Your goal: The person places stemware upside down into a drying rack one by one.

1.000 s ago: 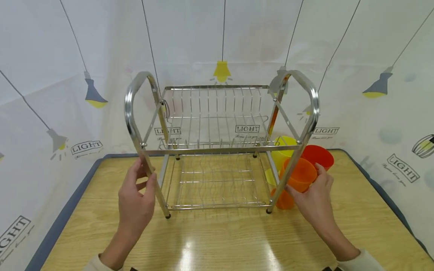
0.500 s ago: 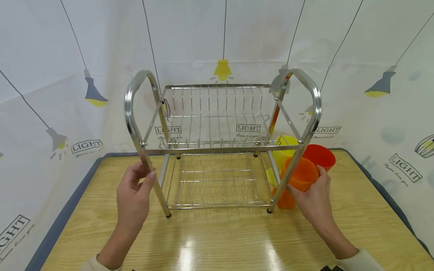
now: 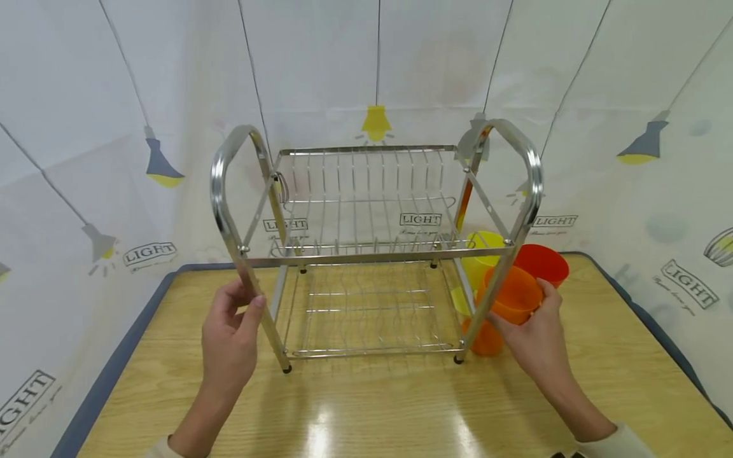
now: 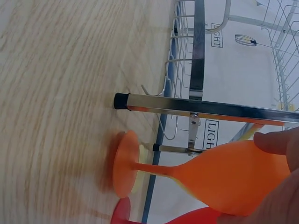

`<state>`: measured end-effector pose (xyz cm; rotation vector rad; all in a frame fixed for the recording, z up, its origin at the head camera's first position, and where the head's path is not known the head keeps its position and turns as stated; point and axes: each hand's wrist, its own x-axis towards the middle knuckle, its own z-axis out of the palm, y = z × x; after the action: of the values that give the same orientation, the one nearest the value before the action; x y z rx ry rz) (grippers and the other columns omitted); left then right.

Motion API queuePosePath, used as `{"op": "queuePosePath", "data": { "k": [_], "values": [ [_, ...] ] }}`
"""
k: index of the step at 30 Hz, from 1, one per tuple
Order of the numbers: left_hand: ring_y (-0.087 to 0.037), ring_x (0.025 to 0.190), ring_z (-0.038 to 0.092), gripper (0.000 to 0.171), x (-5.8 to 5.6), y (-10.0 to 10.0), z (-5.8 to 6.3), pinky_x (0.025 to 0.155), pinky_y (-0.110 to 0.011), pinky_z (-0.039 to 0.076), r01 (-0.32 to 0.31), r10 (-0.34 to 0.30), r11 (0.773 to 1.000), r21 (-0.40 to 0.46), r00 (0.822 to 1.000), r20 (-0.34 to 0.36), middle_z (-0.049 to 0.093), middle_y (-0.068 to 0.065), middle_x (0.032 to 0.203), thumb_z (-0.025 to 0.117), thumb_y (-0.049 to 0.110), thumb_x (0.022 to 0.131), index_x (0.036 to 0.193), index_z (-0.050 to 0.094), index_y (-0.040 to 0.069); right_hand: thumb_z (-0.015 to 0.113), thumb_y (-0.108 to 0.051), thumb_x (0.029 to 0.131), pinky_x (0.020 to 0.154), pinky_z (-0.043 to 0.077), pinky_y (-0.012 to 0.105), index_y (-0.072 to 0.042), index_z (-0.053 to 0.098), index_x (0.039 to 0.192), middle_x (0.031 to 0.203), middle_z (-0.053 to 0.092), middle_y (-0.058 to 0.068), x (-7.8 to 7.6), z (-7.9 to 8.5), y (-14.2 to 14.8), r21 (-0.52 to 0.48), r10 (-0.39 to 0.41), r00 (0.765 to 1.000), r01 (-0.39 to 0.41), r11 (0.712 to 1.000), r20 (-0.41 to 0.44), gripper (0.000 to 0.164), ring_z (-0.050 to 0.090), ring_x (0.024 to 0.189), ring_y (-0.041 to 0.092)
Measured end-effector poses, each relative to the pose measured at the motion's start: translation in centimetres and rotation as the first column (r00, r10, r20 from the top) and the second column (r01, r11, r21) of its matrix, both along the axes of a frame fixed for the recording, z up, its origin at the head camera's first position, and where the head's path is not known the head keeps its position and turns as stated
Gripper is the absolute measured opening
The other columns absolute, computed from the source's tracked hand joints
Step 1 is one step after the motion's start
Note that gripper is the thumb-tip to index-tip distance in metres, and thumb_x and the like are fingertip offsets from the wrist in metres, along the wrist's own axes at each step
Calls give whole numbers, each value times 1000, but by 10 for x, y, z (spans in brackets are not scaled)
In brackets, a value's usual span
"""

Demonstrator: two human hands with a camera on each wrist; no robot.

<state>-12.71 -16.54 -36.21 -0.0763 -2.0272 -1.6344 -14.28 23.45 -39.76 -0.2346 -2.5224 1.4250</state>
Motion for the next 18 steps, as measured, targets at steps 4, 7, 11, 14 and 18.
{"op": "queuePosePath", "data": {
  "k": [4,7,11,14,18],
  "values": [
    [-7,91,58,21,-1,1,-1,75,-13,53,-3,3,1000,-5,1000,-8,57,2,95,57,-5,94,114,55,-7,76,-16,85,103,43,56,-8,4,150,143,39,21,3,6,1,4,0,1000,0,1000,-14,98,45,127,38],
    [-8,90,58,20,-2,1,-1,75,-13,52,-6,6,1000,-23,1000,-19,56,3,95,57,-6,94,114,55,-8,75,-21,86,104,42,56,-11,3,151,146,37,18,7,10,0,-14,-9,1000,9,1000,-9,98,43,129,35],
    [-7,90,57,19,-3,1,-2,76,-12,51,-20,18,998,-51,999,-33,56,4,95,57,-5,94,113,55,-7,74,-20,87,108,40,54,-15,2,152,149,33,14,11,16,-2,-53,-18,1000,17,998,-16,97,39,131,32],
    [-7,91,58,19,-2,0,-1,75,-13,52,-23,21,998,-63,999,-27,57,4,96,58,-3,94,113,56,-6,73,-14,87,108,43,37,-18,5,152,148,35,10,13,18,-3,-73,-30,998,26,997,-52,95,40,129,28],
    [-6,92,58,21,0,-1,-1,74,-13,53,-32,32,997,-71,999,0,57,3,95,60,-1,94,114,57,-3,73,-11,86,97,42,19,-21,9,152,146,37,5,17,19,-6,-99,-45,994,35,994,-102,92,41,126,23]
  ]
}}
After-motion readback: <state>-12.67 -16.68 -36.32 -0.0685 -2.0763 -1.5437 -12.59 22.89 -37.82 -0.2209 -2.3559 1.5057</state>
